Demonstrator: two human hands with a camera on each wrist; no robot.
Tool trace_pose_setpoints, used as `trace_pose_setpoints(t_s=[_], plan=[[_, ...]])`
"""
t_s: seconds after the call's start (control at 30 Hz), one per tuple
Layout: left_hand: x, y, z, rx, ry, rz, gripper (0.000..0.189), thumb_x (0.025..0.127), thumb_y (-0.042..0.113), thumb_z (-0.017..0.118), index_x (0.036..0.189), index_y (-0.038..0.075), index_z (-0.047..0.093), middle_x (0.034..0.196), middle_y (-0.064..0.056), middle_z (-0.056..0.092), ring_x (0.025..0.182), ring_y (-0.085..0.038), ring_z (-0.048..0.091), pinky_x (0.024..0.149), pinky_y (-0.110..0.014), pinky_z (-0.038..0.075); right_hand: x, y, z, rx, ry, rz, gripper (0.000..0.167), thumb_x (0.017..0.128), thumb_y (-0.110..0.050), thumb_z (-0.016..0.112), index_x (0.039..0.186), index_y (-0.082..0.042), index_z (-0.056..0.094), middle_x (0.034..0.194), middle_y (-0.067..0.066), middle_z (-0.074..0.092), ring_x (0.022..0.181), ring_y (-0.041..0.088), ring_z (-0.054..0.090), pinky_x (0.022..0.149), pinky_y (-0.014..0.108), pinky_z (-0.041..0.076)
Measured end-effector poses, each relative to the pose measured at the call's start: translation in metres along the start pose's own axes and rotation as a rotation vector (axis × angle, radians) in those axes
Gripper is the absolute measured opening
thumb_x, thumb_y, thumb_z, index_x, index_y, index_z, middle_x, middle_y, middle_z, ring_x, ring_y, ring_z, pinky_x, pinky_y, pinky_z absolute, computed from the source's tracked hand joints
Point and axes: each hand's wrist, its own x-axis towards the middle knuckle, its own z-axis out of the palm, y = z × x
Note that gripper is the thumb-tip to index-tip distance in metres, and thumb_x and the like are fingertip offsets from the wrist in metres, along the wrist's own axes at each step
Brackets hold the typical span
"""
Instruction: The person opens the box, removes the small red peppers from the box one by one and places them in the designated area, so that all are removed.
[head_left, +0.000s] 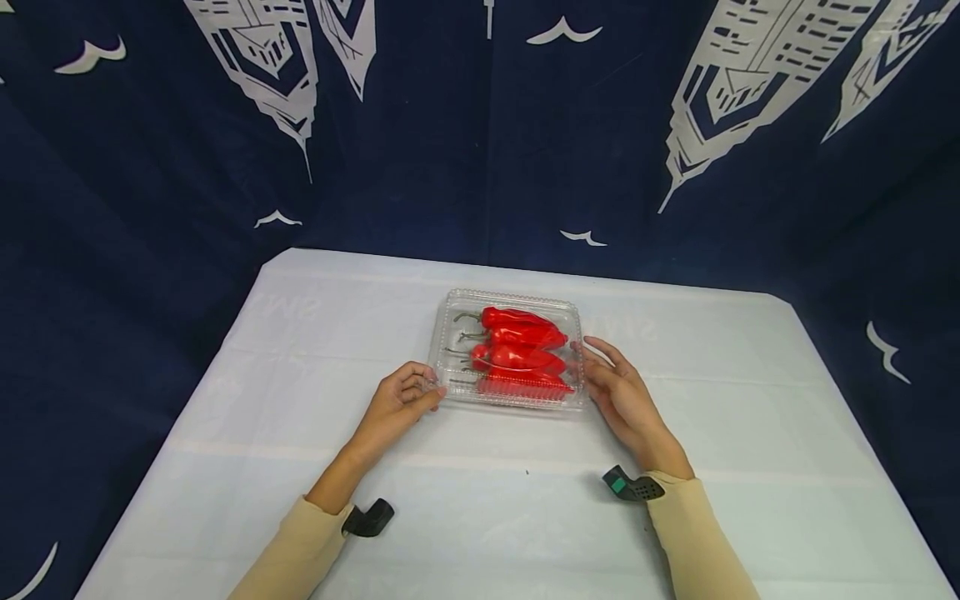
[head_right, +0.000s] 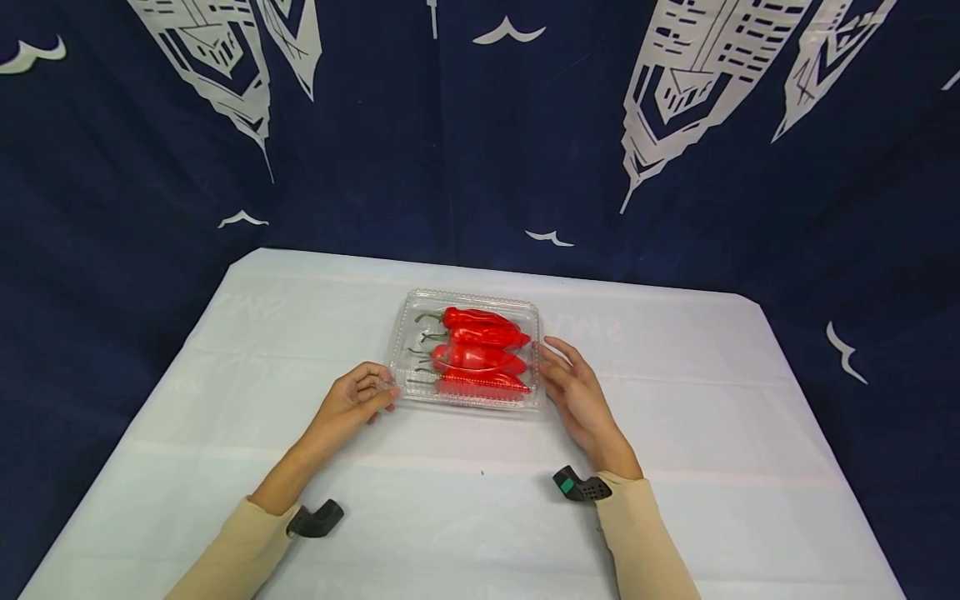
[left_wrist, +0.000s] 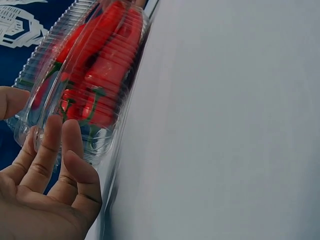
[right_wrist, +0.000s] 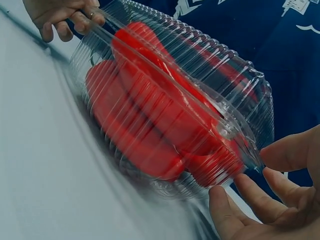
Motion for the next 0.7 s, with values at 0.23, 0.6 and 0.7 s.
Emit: trace_pose_setpoints(t_s=[0.23,0.6,0.7], plan=[[-0.0014,0.0002,-0.0019,-0.017,-0.008,0.009,0.023,0.095,0.015,0.069,0.111,0.003,0.059,0.092,-0.003,0.065,0.078,-0.015,0.065,0.068,-0.021,0.046,0.0001,0.001,0.0005,0.04,-0.03,0.025,0.052,0.105,-0.008,0.048,0.153,-0.013,0.029,0.159,0.01,0.034,0.123,0.01,0.06,0.104,0.019,0.048],[-0.0008,-0.001,-0.0019,-0.028,0.002,-0.003,0.026,0.094,0.015,0.07,0.113,0.001,0.059,0.09,-0.002,0.063,0.075,-0.012,0.064,0.064,-0.019,0.046,0.0018,-0.0009,-0.0024,0.095,-0.06,0.047,0.049,0.104,-0.008,0.052,0.149,-0.009,0.032,0.146,0.002,0.048,0.123,0.012,0.061,0.103,0.02,0.05],[-0.0004,-0.0016,-0.0026,-0.034,-0.004,-0.004,0.027,0.094,0.016,0.07,0.114,0.001,0.059,0.09,-0.001,0.063,0.075,-0.012,0.063,0.062,-0.019,0.045,0.0017,-0.0012,-0.0021,0.082,-0.058,0.057,0.05,0.104,-0.012,0.055,0.148,-0.009,0.033,0.142,0.0,0.053,0.124,0.012,0.061,0.103,0.02,0.05]])
